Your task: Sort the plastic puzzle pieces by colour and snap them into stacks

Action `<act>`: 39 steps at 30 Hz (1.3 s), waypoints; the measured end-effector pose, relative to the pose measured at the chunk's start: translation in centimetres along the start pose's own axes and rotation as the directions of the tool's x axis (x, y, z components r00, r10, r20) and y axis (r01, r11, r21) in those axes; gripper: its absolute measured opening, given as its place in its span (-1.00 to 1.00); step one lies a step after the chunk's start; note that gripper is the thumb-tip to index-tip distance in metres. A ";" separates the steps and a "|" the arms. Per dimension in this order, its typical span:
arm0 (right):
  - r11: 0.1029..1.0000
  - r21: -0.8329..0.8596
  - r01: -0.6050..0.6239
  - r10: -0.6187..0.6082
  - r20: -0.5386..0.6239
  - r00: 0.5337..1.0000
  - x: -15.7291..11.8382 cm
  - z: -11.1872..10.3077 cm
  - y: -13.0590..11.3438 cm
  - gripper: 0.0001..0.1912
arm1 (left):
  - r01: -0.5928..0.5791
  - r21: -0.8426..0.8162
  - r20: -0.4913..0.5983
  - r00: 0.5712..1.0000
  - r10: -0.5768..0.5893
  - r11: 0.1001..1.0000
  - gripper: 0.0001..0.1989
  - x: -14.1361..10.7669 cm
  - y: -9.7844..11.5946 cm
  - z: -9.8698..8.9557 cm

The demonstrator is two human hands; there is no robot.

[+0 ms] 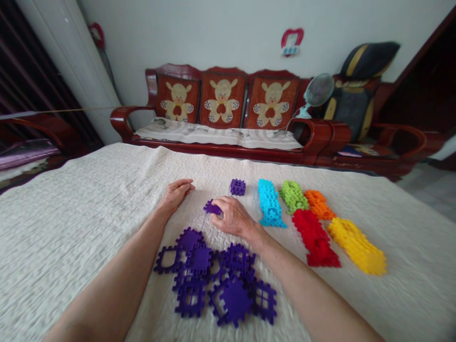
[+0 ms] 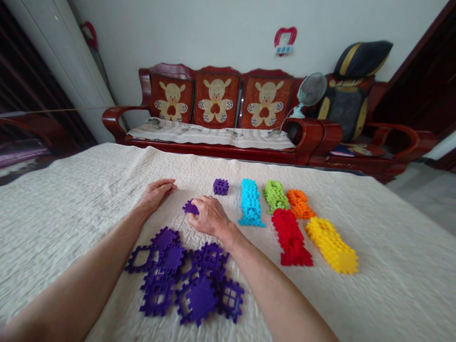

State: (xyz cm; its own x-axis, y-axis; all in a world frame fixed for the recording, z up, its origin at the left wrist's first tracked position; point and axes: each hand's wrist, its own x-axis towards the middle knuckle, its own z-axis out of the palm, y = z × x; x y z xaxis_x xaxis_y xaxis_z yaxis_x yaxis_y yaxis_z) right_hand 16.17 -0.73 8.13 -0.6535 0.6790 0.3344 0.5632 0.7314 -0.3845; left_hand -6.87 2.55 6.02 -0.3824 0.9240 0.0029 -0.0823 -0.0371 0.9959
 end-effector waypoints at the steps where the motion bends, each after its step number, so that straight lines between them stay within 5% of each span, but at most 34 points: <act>1: 1.000 -0.011 -0.001 0.002 0.014 1.000 0.0 -0.3 0.2 -0.74 | 0.005 0.001 -0.002 1.000 -0.005 1.000 -0.63 0.0 0.0 0.0; 6: 0.993 -0.108 -0.042 0.049 0.068 0.996 0.5 -1.7 1.2 -0.71 | 0.012 -0.005 -0.009 1.000 -0.012 1.000 -0.65 -0.1 0.1 0.1; 16: 0.929 -0.207 -0.308 0.308 -0.030 0.951 0.4 -2.4 3.1 -0.68 | -0.005 -0.004 -0.016 1.000 0.005 1.000 -0.68 0.0 -0.2 0.0; 23: 0.960 -0.133 -0.246 0.237 -0.083 0.968 0.0 -1.8 3.3 -0.68 | 0.011 0.002 -0.016 1.000 -0.011 1.000 -0.67 0.1 -0.2 0.0; 30: 0.945 -0.246 -0.215 0.227 0.021 0.974 -0.4 -2.2 2.1 -0.52 | 0.001 -0.001 -0.018 1.000 -0.001 1.000 -0.68 0.1 -0.1 0.1; 39: 0.900 -0.346 -0.265 0.291 0.023 0.957 -0.8 -2.6 1.4 -0.71 | -0.012 -0.003 -0.014 1.000 0.012 1.000 -0.67 0.1 -0.3 0.0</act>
State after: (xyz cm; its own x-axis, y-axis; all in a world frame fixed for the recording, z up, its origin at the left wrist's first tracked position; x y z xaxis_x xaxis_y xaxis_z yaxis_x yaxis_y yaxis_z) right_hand 18.86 -0.09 9.55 -0.4732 0.8606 0.1884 0.8551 0.5001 -0.1365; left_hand -6.92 2.66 5.76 -0.3965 0.9179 0.0136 -0.0807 -0.0496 0.9955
